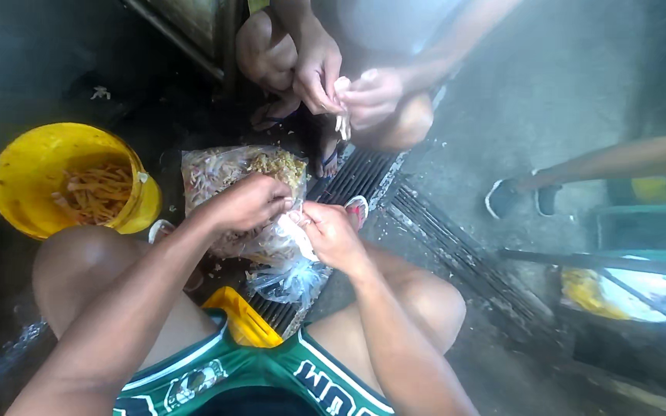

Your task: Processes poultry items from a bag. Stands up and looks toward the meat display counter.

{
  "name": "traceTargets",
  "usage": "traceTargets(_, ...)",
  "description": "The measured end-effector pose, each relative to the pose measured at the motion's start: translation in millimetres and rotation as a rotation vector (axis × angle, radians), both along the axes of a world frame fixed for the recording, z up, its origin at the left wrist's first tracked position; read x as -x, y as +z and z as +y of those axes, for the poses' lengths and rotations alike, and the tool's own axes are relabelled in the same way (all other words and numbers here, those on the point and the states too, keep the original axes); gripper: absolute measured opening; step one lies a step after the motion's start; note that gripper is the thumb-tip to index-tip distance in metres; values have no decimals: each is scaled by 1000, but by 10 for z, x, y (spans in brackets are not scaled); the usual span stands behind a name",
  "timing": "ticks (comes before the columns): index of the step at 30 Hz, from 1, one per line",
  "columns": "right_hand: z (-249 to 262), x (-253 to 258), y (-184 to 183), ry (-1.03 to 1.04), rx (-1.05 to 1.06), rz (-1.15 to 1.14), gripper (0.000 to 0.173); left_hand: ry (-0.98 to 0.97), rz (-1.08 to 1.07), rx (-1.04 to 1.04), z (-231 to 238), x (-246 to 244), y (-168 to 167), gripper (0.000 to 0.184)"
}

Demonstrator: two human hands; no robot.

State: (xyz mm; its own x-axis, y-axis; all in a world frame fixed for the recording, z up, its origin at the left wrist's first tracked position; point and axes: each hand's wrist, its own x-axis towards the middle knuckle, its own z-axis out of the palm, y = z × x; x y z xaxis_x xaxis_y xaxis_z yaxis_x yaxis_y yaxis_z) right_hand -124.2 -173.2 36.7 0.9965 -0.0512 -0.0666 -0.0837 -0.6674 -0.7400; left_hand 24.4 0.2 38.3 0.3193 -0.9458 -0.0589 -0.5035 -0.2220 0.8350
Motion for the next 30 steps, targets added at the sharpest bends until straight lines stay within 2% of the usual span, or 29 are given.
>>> traceTargets(3,-16,52,-8,121,39,45,32,-36,159,-109,74,-58,33,24)
traceTargets(7,23,125,6,216,-2,-11,31,-108,626,-196,73,-141,-75,24)
traceTargets(9,88,171,-32,211,-28,-77,31,-140,782,-270,32,-91,-184,22)
traceTargets(11,125,202,-75,117,-82,-136,30,-128,850,-280,-13,30,-232,16)
traceTargets(13,107,205,-97,-53,-124,-164,25,-10,775,-192,-37,131,-241,15)
traceTargets(16,22,150,-125,-272,-127,-117,23,315,533,-154,-94,149,-168,25)
traceTargets(20,44,59,-152,-365,-185,-70,18,583,250,-182,-42,109,-132,34)
traceTargets(21,57,54,-163,-364,-174,-72,16,613,228,-178,-40,128,-121,38)
traceTargets(23,19,101,-173,-350,-104,-99,11,603,333,-113,-100,247,-72,49)
traceTargets(24,-12,135,-171,-329,-62,-123,11,577,424,-64,-144,340,-48,50)
traceTargets(26,49,143,-159,-244,-7,-144,21,531,469,48,-200,468,-87,39)
traceTargets(28,155,151,-157,-148,45,-115,29,467,362,28,-204,438,-125,41)
traceTargets(30,194,129,-224,-84,79,-81,35,450,248,-39,-102,374,-10,35)
